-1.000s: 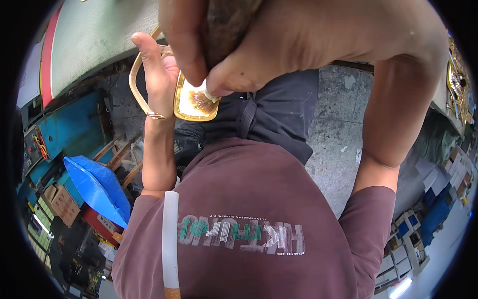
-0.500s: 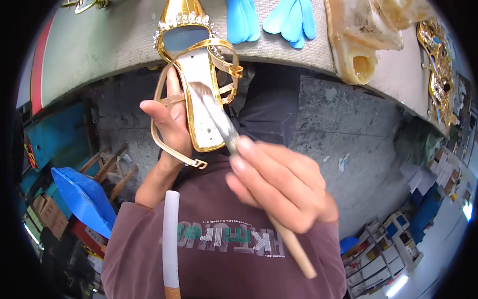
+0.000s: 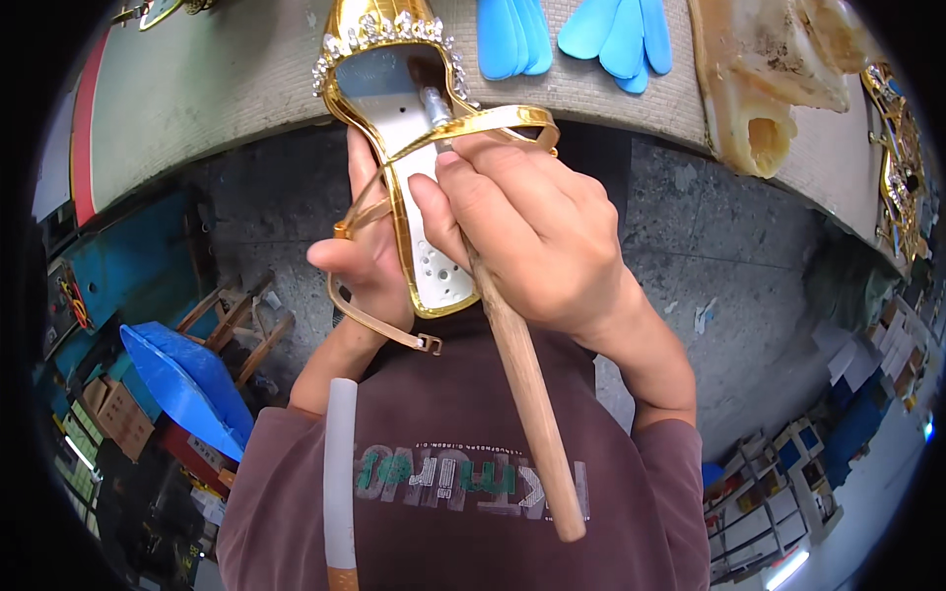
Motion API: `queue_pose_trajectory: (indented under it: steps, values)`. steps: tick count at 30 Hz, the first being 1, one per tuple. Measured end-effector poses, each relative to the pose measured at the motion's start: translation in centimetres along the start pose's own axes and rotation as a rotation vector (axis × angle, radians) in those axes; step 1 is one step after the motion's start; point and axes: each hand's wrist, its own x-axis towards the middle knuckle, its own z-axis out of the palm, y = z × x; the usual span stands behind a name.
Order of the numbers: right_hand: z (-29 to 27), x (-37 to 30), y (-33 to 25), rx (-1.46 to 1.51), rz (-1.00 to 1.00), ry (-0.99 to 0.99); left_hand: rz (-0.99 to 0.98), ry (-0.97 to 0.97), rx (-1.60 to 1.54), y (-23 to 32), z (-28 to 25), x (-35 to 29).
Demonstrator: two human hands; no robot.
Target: The person applies adhesive to high-heeled shoes with a brush, attaches insole pads inside them, smooths them down using a wooden rod, and brushes adhesive over the insoles.
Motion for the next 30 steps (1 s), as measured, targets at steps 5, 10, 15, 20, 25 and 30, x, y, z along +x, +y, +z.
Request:
queue_pose_trajectory:
  steps: [5, 10, 15, 20, 25, 30]
  values:
    - [-1.9, 0.4, -1.4, 0.129, 0.157, -0.038, -0.012, 0.039, -0.151, 0.3, 0.1, 0.3]
    - [-4.6, -1.6, -4.4, 0.277, 0.159, 0.059, -0.046, 0.108, -0.245, 0.0, -0.8, -0.4]
    - [-8.9, -3.5, -6.9, 0.37, 0.13, -0.063, -0.167, 0.128, -0.183, 0.5, -1.0, -1.2]
    - [-6.1, 0.1, -4.9, 0.236, 0.24, -0.057, -0.133, 0.039, -0.216, 0.2, -1.1, -0.6]
    - [-6.1, -3.1, -5.2, 0.349, 0.17, 0.108, -0.116, 0.122, -0.27, 0.4, -1.3, -0.5]
    - [-12.7, -4.0, -6.1, 0.563, 0.318, 0.01, -0.088, 0.063, -0.231, 0.8, -1.4, -0.1]
